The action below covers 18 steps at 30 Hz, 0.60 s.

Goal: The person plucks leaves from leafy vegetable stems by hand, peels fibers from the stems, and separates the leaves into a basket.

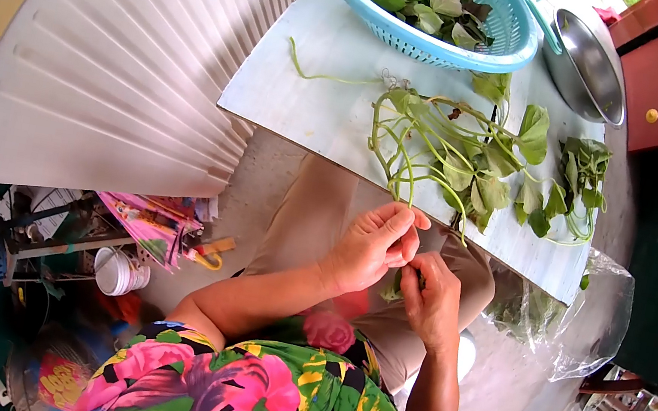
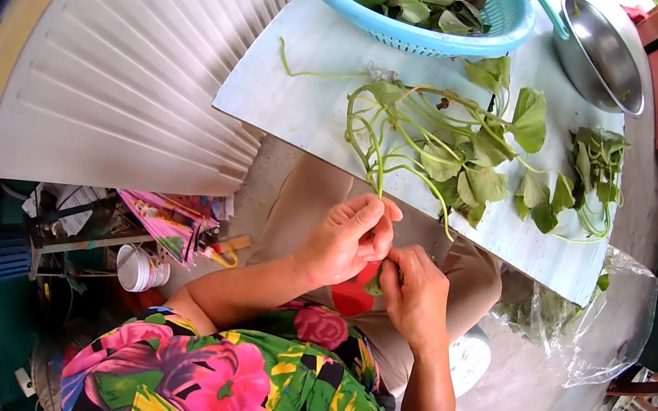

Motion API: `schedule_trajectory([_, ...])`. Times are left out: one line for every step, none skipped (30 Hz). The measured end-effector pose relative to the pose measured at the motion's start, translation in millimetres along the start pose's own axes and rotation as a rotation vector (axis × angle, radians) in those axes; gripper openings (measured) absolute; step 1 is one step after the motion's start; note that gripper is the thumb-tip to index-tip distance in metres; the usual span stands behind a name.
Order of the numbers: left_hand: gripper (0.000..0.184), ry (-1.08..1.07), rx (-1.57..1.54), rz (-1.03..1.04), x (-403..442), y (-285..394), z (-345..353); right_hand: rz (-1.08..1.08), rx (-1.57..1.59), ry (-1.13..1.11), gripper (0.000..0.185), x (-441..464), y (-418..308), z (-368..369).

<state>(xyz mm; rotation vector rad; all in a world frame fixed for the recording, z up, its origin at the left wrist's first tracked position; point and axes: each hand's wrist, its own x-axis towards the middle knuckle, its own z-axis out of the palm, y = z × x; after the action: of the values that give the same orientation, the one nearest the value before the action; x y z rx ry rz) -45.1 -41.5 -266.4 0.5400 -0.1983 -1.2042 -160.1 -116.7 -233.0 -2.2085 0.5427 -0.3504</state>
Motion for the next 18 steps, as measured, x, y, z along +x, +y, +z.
schedule_trajectory([0.025,0.001,-0.007,0.006,0.3,0.5,-0.1,-0.011,-0.002,0.013,0.01,1.1,0.1,0.3])
schedule_trajectory([0.025,-0.01,0.001,0.007,0.9,0.8,-0.1,-0.013,-0.008,0.007,0.01,2.2,-0.2,0.2])
schedule_trajectory([0.025,-0.021,0.011,0.007,1.5,1.2,0.0,-0.017,-0.01,0.015,0.01,3.3,-0.7,0.1])
schedule_trajectory([0.025,-0.022,0.006,0.009,2.0,1.6,0.1,-0.02,-0.011,0.024,0.009,4.1,-1.0,0.2])
schedule_trajectory([0.025,-0.023,-0.005,0.011,2.3,2.0,0.2,-0.019,-0.015,0.021,0.009,4.8,-0.5,0.5])
schedule_trajectory([0.026,-0.025,-0.015,0.012,2.8,2.4,0.0,-0.013,-0.001,0.023,0.009,5.3,0.4,1.0])
schedule_trajectory([0.026,-0.026,-0.018,0.012,3.3,3.2,-1.2,-0.007,0.013,0.025,0.01,5.8,1.3,1.6])
schedule_trajectory([0.026,-0.036,-0.018,0.001,3.8,4.4,-2.9,-0.006,0.011,0.024,0.01,6.5,1.7,2.0])
schedule_trajectory([0.026,-0.046,-0.018,-0.009,4.3,5.4,-4.3,-0.004,0.012,0.03,0.01,7.3,2.0,2.7])
schedule_trajectory([0.026,-0.044,-0.022,-0.008,4.8,6.2,-4.2,-0.001,0.013,0.035,0.01,7.9,2.3,2.9])
schedule_trajectory([0.027,-0.032,0.068,-0.001,4.9,7.1,-3.5,0.0,0.011,0.03,0.01,8.5,1.8,1.9])
schedule_trajectory([0.028,-0.021,0.159,0.004,5.2,7.8,-3.3,0.009,-0.003,0.022,0.011,9.3,0.4,-1.0])
schedule_trajectory([0.028,-0.022,0.155,0.004,5.7,8.6,-4.8,0.019,-0.018,0.014,0.012,10.3,-1.4,-5.6])
schedule_trajectory([0.026,-0.008,0.355,0.088,4.9,9.9,-7.3,-0.004,-0.04,-0.007,0.011,10.5,-5.7,-15.4])
schedule_trajectory([0.024,0.003,0.557,0.172,3.6,12.6,-10.3,-0.04,-0.067,-0.008,0.011,9.0,-8.4,-28.7])
schedule_trajectory([0.022,0.057,0.585,0.092,-3.0,27.7,-6.8,-0.043,-0.109,0.017,0.011,7.3,-12.4,-43.5])
schedule_trajectory([0.021,0.047,0.701,0.127,-7.5,45.2,-9.8,-0.046,-0.151,0.041,0.012,5.5,-16.3,-58.5])
schedule_trajectory([0.019,0.039,0.816,0.162,-6.7,60.7,-14.6,-0.016,-0.172,0.074,0.012,3.7,-19.7,-73.6])
